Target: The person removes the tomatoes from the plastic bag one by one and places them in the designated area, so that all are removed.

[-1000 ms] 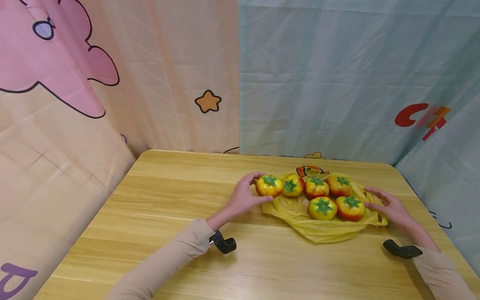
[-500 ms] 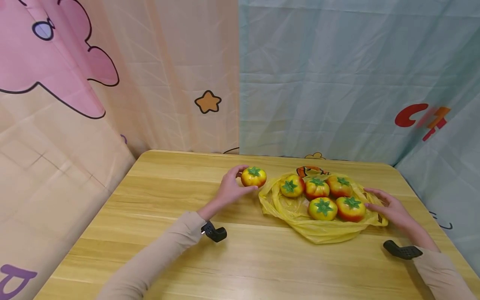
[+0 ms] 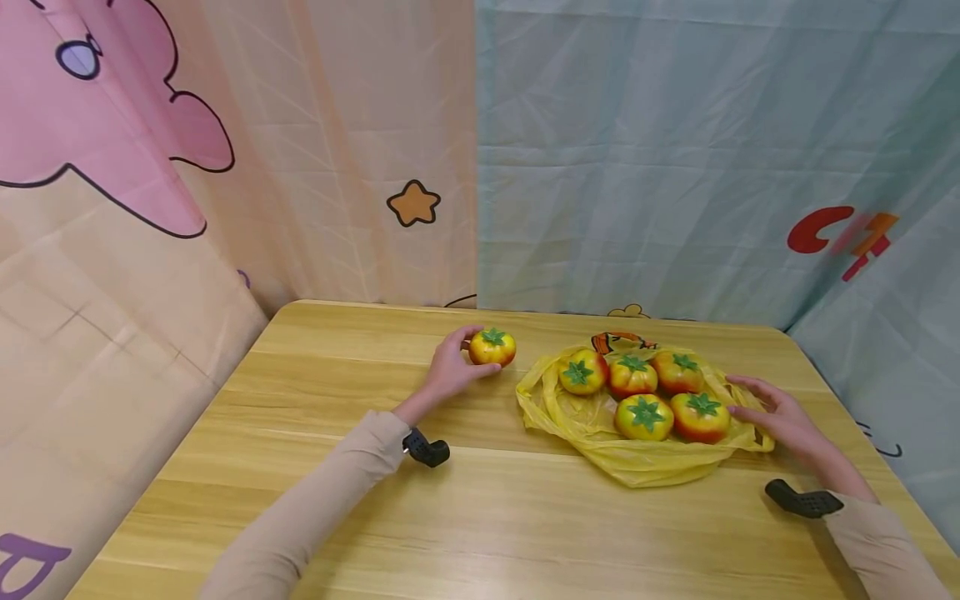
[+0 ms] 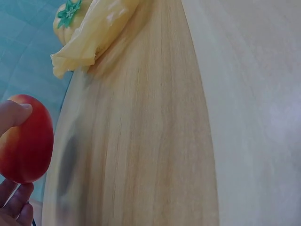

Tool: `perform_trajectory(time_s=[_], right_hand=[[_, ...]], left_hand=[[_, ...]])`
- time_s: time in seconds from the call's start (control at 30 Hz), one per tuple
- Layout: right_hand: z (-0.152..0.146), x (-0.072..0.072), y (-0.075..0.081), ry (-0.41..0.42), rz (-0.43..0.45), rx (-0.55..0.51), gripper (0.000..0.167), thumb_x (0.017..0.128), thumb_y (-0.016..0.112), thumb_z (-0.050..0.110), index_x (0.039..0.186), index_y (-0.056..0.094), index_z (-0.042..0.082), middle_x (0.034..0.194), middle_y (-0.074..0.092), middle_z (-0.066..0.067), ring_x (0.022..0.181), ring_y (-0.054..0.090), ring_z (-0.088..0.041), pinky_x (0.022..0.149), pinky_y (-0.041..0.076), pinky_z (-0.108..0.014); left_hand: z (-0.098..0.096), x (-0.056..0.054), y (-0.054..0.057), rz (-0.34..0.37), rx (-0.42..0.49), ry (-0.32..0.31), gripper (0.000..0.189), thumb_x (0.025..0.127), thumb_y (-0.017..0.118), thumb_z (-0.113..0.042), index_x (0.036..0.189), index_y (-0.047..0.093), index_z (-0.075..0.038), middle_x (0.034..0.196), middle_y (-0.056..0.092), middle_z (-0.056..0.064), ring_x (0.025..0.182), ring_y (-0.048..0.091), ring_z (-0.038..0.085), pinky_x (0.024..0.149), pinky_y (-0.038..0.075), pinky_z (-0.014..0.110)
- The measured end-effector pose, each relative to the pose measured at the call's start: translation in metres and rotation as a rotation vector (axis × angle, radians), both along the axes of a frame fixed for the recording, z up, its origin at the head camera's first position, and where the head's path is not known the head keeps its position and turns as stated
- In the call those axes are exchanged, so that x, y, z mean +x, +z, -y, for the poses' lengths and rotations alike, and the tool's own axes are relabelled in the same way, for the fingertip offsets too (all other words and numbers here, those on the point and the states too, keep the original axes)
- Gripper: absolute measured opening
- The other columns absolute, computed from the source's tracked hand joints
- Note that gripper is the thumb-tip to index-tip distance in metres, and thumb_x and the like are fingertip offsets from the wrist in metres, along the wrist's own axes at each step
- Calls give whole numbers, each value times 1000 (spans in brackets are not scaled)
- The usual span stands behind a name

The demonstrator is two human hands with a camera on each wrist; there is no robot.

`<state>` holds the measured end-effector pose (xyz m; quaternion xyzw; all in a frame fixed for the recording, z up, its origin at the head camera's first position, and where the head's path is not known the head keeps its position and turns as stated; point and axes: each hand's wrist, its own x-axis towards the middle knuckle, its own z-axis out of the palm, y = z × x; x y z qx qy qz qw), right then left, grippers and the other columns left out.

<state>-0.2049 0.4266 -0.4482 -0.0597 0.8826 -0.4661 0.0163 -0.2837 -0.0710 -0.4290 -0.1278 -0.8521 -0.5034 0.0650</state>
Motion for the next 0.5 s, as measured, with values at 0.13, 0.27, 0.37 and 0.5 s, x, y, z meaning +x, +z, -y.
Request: perform_trajectory(time_s=[0.13,0.27,0.37,0.5], right_hand=[[0,0,0,-2,-5,-3,57,96,59,21,145,36,4,124,39,33,135,11,-56,102,8,-77],[0,0,1,-7,-4,8,56,95,59,22,146,38,10,134,44,21,135,12,-57,102,8,-77],[0,0,1,-10,5,7,56,95,59,22,146,38,12,138,44,13,135,12,-57,102,8,-77],[1,0,1,-13,10,5,57,96,59,23,146,37,10,138,44,12,135,12,-57,102,8,-77]], left_hand=[[1,-3,-4,17,-1,-4,69,75,83,-18,133,51,-1,126,57,17,110,55,32,97,46,43],[1,-5,-9,31,-2,-12,68,76,82,-16,134,50,0,127,56,18,114,54,32,100,45,43],[2,-5,-11,44,-6,-17,69,76,82,-15,134,49,1,128,56,19,116,54,32,101,45,43],[2,-4,-12,62,-6,-10,70,76,81,-14,135,48,1,129,55,19,115,54,33,101,45,44]])
